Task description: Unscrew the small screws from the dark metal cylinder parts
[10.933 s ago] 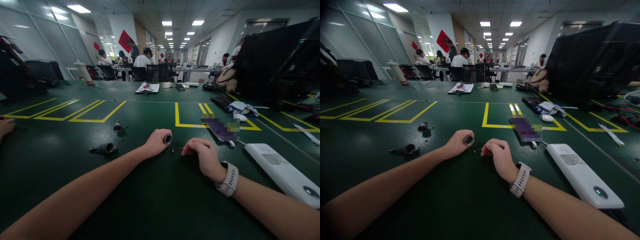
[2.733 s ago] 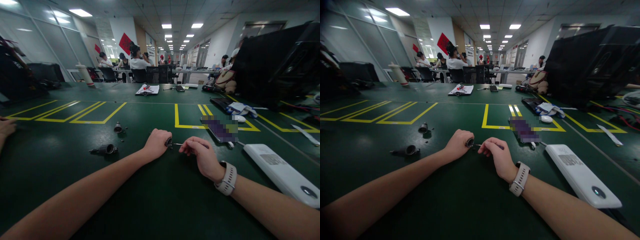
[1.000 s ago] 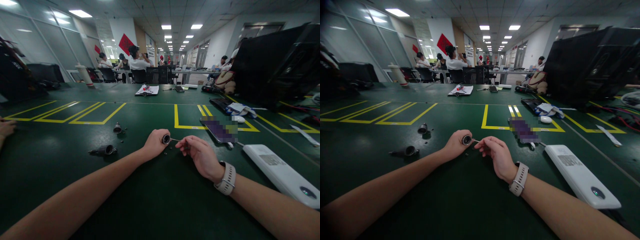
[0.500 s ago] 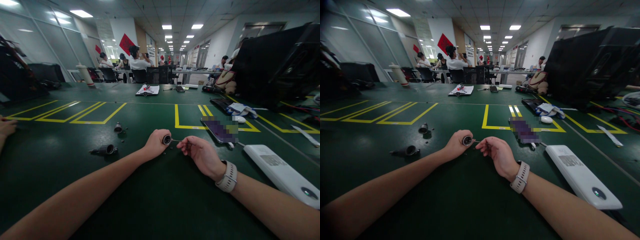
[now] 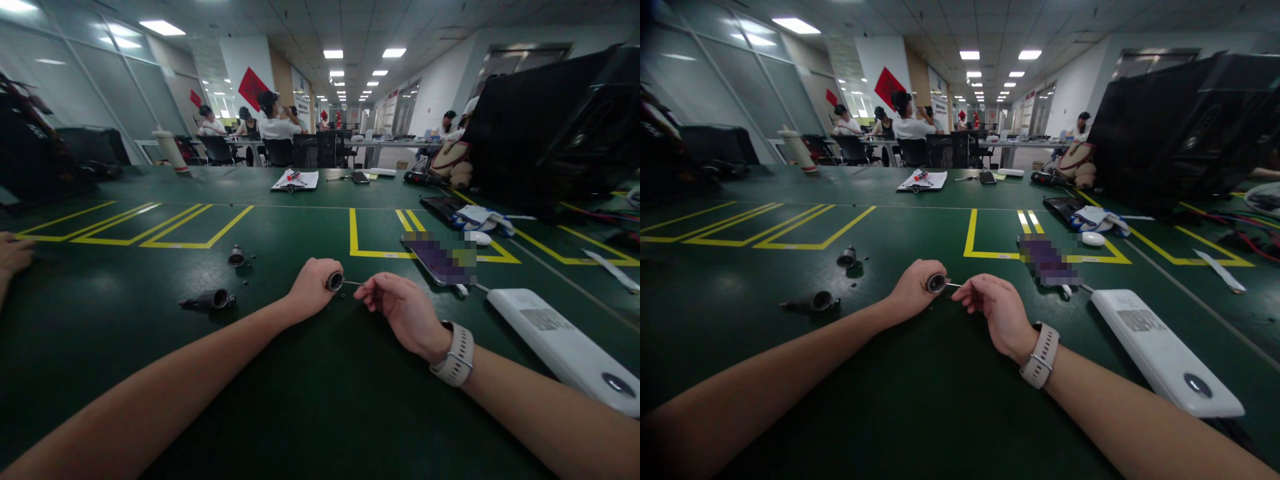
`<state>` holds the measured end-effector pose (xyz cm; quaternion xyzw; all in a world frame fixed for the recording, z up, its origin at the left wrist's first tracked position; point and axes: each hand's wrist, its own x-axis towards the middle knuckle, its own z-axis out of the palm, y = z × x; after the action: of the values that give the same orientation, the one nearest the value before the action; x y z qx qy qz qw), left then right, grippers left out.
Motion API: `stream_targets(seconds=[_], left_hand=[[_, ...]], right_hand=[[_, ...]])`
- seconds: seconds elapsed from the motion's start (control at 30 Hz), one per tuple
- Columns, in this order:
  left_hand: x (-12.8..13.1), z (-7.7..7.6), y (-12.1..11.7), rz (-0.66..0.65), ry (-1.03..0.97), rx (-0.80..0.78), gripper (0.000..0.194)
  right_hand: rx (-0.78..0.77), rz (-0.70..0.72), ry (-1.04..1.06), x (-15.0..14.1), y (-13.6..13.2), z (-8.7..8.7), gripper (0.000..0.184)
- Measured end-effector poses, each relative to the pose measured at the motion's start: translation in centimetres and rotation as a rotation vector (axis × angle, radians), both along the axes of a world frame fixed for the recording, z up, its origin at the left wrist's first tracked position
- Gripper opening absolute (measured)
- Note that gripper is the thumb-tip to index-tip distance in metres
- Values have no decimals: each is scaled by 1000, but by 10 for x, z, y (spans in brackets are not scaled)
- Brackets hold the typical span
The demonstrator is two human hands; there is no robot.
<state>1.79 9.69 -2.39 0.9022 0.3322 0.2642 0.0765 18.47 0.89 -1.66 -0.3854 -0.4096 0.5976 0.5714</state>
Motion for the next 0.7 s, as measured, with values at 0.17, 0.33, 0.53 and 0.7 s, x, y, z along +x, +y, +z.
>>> stream_targets(seconds=[0.17,0.33,0.53,0.7], left_hand=[[0,1,0,-4,-60,-65,9],[1,0,0,4,10,-1,7],[1,3,-4,15,101,69,9],[0,2,-4,-22,40,38,9]], right_hand=[[-15,23,52,2,2,-1,19],[45,-61,-38,-2,-2,1,18],[91,-56,-229,-4,-6,3,20],[-28,-41,-8,-2,0,4,18]])
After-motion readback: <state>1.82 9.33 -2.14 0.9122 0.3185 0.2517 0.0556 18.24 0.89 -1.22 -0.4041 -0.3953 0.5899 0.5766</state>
